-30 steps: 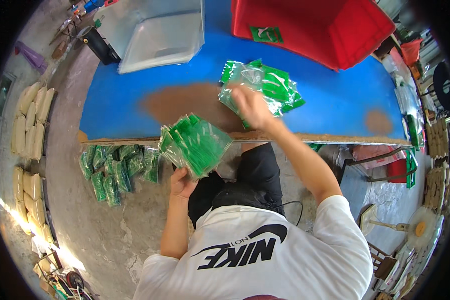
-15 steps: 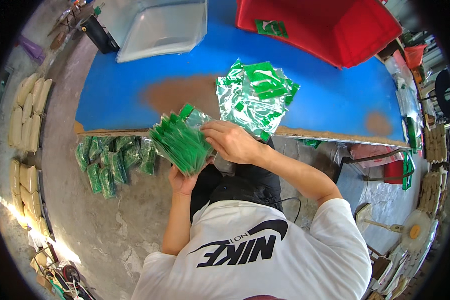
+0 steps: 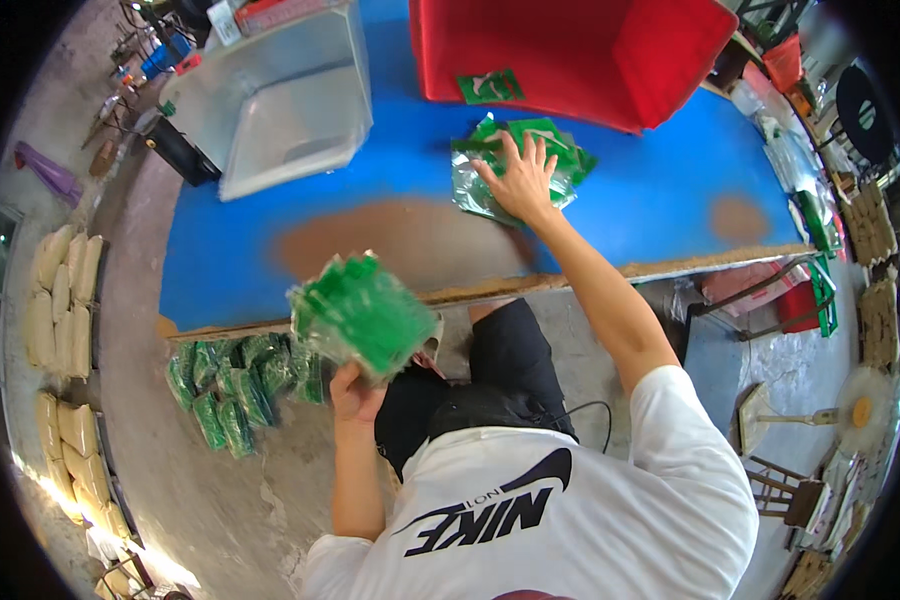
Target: The recorder is counting and stacking small green packets and placing them into a larger clear plastic bag.
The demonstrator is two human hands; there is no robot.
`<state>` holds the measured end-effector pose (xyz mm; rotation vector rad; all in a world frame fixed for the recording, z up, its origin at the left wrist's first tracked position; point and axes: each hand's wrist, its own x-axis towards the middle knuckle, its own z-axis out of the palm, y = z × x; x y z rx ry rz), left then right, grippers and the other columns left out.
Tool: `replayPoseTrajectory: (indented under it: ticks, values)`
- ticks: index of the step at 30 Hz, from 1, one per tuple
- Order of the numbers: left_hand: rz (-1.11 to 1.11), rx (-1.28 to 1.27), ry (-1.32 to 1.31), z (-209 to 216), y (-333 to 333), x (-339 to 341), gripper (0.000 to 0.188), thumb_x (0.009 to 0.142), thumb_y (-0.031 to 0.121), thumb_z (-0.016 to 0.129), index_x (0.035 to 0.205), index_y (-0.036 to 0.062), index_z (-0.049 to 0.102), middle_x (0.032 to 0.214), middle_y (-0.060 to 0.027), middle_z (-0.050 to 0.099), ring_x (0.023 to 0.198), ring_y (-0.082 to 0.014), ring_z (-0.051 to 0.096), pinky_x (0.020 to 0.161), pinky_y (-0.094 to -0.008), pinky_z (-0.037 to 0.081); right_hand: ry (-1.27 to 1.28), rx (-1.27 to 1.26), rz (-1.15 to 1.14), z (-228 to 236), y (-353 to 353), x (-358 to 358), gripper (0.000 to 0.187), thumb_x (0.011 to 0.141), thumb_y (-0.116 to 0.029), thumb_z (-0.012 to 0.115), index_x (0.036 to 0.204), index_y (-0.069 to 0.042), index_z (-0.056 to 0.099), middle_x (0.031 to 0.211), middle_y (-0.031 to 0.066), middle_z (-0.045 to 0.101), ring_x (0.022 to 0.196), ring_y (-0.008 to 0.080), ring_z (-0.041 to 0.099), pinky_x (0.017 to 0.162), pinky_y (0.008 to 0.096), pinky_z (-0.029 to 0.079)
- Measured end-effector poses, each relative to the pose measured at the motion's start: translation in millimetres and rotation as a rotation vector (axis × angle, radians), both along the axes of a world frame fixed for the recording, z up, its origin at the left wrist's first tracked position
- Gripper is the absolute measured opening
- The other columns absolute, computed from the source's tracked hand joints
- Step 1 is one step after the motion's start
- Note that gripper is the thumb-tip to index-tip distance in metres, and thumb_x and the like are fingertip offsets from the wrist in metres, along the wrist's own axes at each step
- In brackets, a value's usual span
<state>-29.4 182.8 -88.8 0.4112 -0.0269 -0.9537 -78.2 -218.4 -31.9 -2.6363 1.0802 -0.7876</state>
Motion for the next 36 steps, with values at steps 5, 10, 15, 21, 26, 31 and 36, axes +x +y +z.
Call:
replayPoseTrajectory:
  ticks: [5, 10, 15, 21, 26, 31, 36]
  values:
    - [0.066, 0.288, -0.627, 70.1, -66.3, 40.2, 0.057, 0.075, 0.003, 0.078, 0.128, 0.0028, 0.058, 0.120, -0.0078, 0.064, 0.110, -0.0202, 0.062, 0.094, -0.0379, 0.050, -0.290, 1.201, 1.025, 78.5, 69.9, -8.6, 0.121, 0.078, -0.067, 0.074, 0.160, -0.007, 0.008, 0.156, 0.0252, 0.034, 0.142, 0.0394, 0.038, 0.117, 0.0481, 0.031]
    - [-0.023, 0.567, -1.520, 76.7, -116.1, 84.7, 0.057, 0.071, 0.006, 0.084, 0.122, -0.0007, 0.061, 0.118, -0.0094, 0.065, 0.107, -0.0197, 0.061, 0.095, -0.0358, 0.048, -0.285, 0.645, 0.869, 40.7, 99.0, -18.2, 0.131, 0.063, -0.039, 0.094, 0.157, -0.003, 0.011, 0.151, 0.0260, 0.039, 0.140, 0.0383, 0.041, 0.116, 0.0438, 0.034]
    - [0.016, 0.390, -1.217, 73.6, -117.4, 81.9, 0.095, 0.067, -0.002, 0.084, 0.147, 0.0061, 0.034, 0.133, -0.0101, 0.056, 0.120, -0.0243, 0.057, 0.105, -0.0403, 0.046, -0.203, 0.556, 0.725, 21.9, 109.1, -18.9, 0.098, 0.067, -0.030, 0.088, 0.143, 0.001, 0.035, 0.133, 0.0261, 0.052, 0.128, 0.0418, 0.050, 0.110, 0.0441, 0.042]
    - [-0.016, 0.269, -1.191, 79.7, -130.4, 88.3, 0.113, 0.069, 0.001, 0.087, 0.156, 0.0102, 0.017, 0.140, -0.0134, 0.048, 0.129, -0.0267, 0.051, 0.109, -0.0411, 0.045, -0.308, 0.597, 0.747, 19.0, 113.2, 0.6, 0.101, 0.064, -0.036, 0.090, 0.141, 0.001, 0.036, 0.133, 0.0264, 0.050, 0.130, 0.0432, 0.046, 0.112, 0.0478, 0.038]
    - [0.082, 0.350, -1.126, 72.4, -131.2, 86.1, 0.119, 0.070, 0.000, 0.086, 0.160, 0.0126, 0.009, 0.141, -0.0142, 0.049, 0.129, -0.0267, 0.052, 0.109, -0.0438, 0.047, -0.304, 0.452, 0.773, 22.7, 115.3, 2.6, 0.091, 0.069, -0.033, 0.087, 0.138, -0.001, 0.038, 0.131, 0.0258, 0.053, 0.124, 0.0421, 0.053, 0.104, 0.0456, 0.045]
    - [0.019, 0.331, -1.110, 60.7, -128.1, 95.9, 0.117, 0.070, -0.001, 0.086, 0.159, 0.0127, 0.012, 0.146, -0.0146, 0.046, 0.129, -0.0259, 0.052, 0.110, -0.0413, 0.045, -0.454, 0.531, 0.710, 25.1, 122.9, 5.4, 0.082, 0.070, -0.035, 0.087, 0.131, -0.003, 0.043, 0.116, 0.0271, 0.064, 0.110, 0.0457, 0.061, 0.091, 0.0471, 0.052]
    - [0.299, 0.353, -0.936, 68.6, -133.6, 69.5, 0.097, 0.074, -0.006, 0.079, 0.155, 0.0079, 0.026, 0.144, -0.0109, 0.049, 0.133, -0.0229, 0.047, 0.109, -0.0397, 0.043, -0.330, 0.705, 0.574, 30.8, 122.9, 0.2, 0.089, 0.071, -0.035, 0.087, 0.138, -0.002, 0.039, 0.123, 0.0240, 0.062, 0.115, 0.0403, 0.061, 0.097, 0.0449, 0.050]
